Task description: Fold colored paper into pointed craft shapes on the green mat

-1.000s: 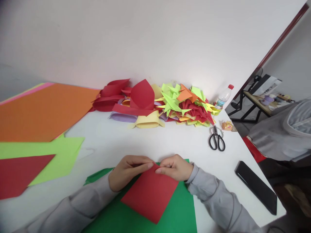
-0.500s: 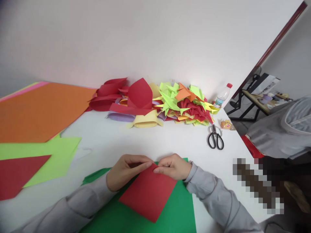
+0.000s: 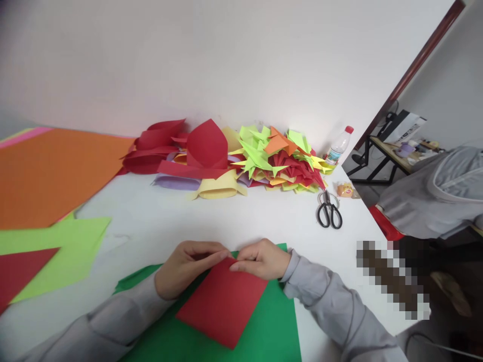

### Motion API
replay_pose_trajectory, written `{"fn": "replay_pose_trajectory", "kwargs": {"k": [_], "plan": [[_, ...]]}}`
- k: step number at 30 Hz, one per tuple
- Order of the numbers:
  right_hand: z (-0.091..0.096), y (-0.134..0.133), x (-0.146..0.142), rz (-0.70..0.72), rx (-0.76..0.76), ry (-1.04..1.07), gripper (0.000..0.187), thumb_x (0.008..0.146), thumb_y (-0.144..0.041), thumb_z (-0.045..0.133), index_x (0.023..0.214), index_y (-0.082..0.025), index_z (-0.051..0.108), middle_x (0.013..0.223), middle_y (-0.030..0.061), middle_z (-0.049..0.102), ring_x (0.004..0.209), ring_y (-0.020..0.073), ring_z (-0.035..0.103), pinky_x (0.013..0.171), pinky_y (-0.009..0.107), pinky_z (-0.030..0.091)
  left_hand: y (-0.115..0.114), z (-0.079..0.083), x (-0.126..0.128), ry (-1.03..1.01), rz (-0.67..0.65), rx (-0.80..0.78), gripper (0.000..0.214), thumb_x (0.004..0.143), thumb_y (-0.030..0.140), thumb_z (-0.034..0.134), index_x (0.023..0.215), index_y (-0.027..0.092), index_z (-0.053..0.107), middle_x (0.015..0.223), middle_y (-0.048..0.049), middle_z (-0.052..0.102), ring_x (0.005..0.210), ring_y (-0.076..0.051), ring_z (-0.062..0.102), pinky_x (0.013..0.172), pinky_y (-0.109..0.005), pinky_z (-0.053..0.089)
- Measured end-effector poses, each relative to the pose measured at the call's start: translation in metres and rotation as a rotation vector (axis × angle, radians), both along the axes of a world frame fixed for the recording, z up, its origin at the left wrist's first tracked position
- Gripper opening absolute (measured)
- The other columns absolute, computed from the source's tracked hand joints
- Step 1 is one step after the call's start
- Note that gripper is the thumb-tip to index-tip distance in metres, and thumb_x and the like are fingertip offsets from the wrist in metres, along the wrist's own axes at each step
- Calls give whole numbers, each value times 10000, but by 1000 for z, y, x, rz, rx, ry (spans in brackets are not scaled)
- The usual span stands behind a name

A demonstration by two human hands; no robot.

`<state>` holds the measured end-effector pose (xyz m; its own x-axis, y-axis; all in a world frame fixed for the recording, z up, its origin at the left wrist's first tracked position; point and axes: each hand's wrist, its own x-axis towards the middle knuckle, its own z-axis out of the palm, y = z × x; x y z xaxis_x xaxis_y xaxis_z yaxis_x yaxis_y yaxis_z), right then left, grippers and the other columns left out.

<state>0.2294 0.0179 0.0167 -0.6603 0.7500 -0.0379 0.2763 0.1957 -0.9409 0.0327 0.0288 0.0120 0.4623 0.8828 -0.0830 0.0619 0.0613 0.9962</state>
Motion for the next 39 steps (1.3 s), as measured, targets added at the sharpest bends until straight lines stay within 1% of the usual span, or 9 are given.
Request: {"fn": "replay_pose_trajectory", "kwargs": {"k": [6,9,13,15,19,24,29,35,39], "plan": [[1,0,-2,-42,-31,31,553,782,-679,519,556,-178,455,485,-77,329,476,56,277,460,214,256,0,4,2,51,72,9,273,622,442,698,557,179,727,592,-40,706,583,-175,591,546,-252,459],[-1,1,-2,-139,-121,103,548,742,-698,547,576,-179,485,481,-72,382,459,59,312,442,214,262,0,5,1,63,105,-68,319,604,504,723,634,187,754,650,-47,728,609,-193,614,544,-255,475],[-5,2,2,-327,-159,187,528,689,-699,596,635,-176,549,499,-59,462,454,68,365,442,216,293,6,-6,-2,-20,19,-219,349,557,490,793,760,207,766,753,-51,751,718,-237,665,612,-276,528],[-6,4,4,-433,-127,195,517,678,-689,610,642,-175,566,509,-54,469,466,70,370,445,215,293,10,-11,-5,-49,-5,-251,331,566,468,804,766,209,758,746,-40,743,721,-230,668,627,-277,539],[-9,7,9,-582,-37,198,488,705,-650,600,616,-172,562,505,-50,448,472,73,355,445,213,270,15,-17,-7,-41,39,-243,379,568,528,780,692,173,727,559,-18,667,484,-180,591,453,-270,494],[-9,5,5,-672,107,160,455,749,-605,572,606,-173,566,487,-54,403,471,77,327,455,221,263,13,-14,-4,-91,310,-175,346,493,443,841,538,151,661,463,18,589,438,-105,521,420,-193,417],[-9,-1,0,-734,214,124,417,796,-546,550,611,-173,576,488,-52,387,481,84,323,467,231,268,10,-6,1,-302,509,-323,358,364,293,899,499,145,602,445,42,577,428,-77,505,425,-174,414],[-10,-4,-3,-773,317,90,386,832,-481,526,600,-175,567,498,-40,418,491,93,361,480,230,299,9,2,5,-409,549,-328,402,381,332,888,472,155,538,442,69,531,420,-57,462,393,-162,381],[-9,-3,-4,-770,296,101,386,819,-482,535,578,-180,547,491,-42,411,486,94,358,478,231,298,9,5,6,-456,515,-315,422,405,362,881,446,148,520,486,69,525,443,-44,442,399,-154,371]]}}
